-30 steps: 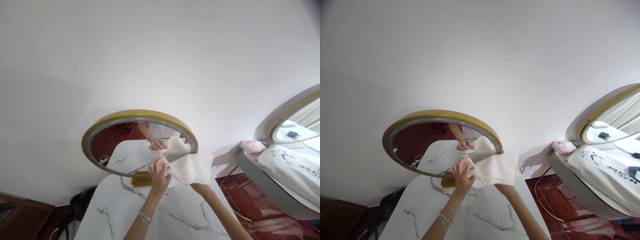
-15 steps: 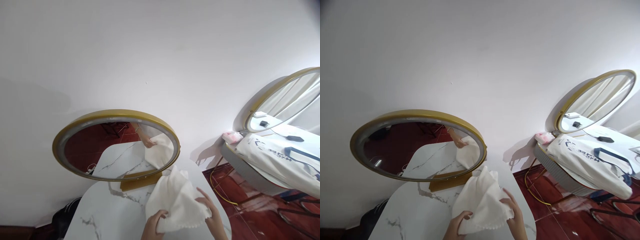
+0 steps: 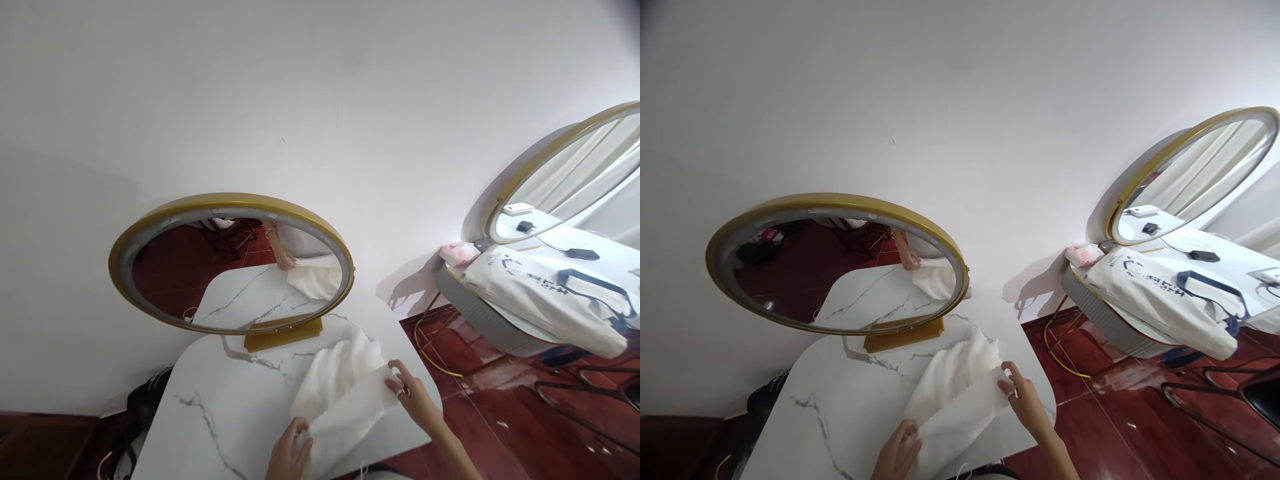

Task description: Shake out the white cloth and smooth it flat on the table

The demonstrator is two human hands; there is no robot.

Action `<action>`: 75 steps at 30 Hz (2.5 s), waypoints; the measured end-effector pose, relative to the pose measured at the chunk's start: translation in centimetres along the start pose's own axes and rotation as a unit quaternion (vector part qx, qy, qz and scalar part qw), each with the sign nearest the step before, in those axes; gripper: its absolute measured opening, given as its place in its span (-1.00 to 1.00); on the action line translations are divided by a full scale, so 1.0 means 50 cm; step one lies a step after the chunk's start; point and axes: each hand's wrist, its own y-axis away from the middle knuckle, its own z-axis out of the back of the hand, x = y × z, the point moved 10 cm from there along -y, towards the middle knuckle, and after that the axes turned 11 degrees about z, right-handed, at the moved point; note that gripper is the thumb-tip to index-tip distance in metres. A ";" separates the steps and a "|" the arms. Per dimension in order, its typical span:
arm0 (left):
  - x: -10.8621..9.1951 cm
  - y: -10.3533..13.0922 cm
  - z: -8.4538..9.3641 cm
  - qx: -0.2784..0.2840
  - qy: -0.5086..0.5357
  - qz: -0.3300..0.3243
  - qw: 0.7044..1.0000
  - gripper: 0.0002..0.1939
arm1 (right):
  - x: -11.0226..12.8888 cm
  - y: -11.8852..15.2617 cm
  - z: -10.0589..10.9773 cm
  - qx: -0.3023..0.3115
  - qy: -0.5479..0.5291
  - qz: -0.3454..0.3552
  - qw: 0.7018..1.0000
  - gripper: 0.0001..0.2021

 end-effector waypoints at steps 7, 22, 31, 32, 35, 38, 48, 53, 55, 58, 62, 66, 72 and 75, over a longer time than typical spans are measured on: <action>0.000 0.018 -0.014 0.018 -0.025 0.010 0.999 -0.56 | -0.013 0.015 -0.009 0.040 -0.010 -0.002 0.999 -0.85; 0.055 0.039 -0.042 0.124 -0.053 0.107 0.985 -0.61 | -0.056 0.050 0.021 0.017 -0.163 -0.132 0.978 -0.49; 0.071 0.052 -0.031 0.114 -0.012 0.113 0.987 -0.54 | -0.044 0.043 0.040 0.000 -0.212 -0.144 0.967 -0.48; 0.063 0.054 -0.026 0.111 -0.012 0.104 0.988 -0.56 | -0.039 0.041 0.044 0.000 -0.212 -0.141 0.967 -0.50; 0.035 0.059 -0.007 0.092 -0.019 0.084 0.992 -0.56 | -0.026 0.033 0.055 0.001 -0.213 -0.132 0.968 -0.54; 0.011 0.064 0.014 0.077 -0.032 0.082 0.993 -0.59 | -0.014 0.025 0.062 -0.001 -0.217 -0.123 0.968 -0.56; -0.010 0.089 0.049 0.062 -0.073 0.101 0.990 -0.60 | -0.005 -0.004 0.098 -0.014 -0.210 -0.094 0.973 -0.57; -0.140 0.045 0.145 0.003 -0.066 -0.014 0.998 -0.65 | 0.052 -0.095 0.178 -0.080 -0.173 -0.021 0.981 -0.55; -0.219 0.032 0.205 -0.033 -0.085 -0.076 0.993 -0.70 | 0.117 -0.133 0.236 -0.140 -0.145 0.045 0.978 -0.59; -0.329 0.033 0.285 -0.071 -0.114 -0.142 0.981 -0.72 | 0.220 -0.153 0.322 -0.232 -0.168 0.117 0.951 -0.65; -0.431 0.059 0.327 -0.061 -0.148 -0.207 0.965 -0.72 | 0.305 -0.143 0.377 -0.259 -0.221 0.149 0.928 -0.65; -0.455 0.081 0.334 -0.068 -0.171 -0.209 0.960 -0.72 | 0.311 -0.108 0.396 -0.274 -0.219 0.130 0.927 -0.66; -0.435 0.161 0.315 -0.043 -0.164 -0.247 0.954 -0.88 | 0.300 0.015 0.420 -0.262 -0.131 0.069 0.954 -0.62; -0.424 0.194 0.315 -0.030 -0.147 -0.230 0.962 -0.87 | 0.312 0.075 0.439 -0.252 -0.088 0.042 0.963 -0.62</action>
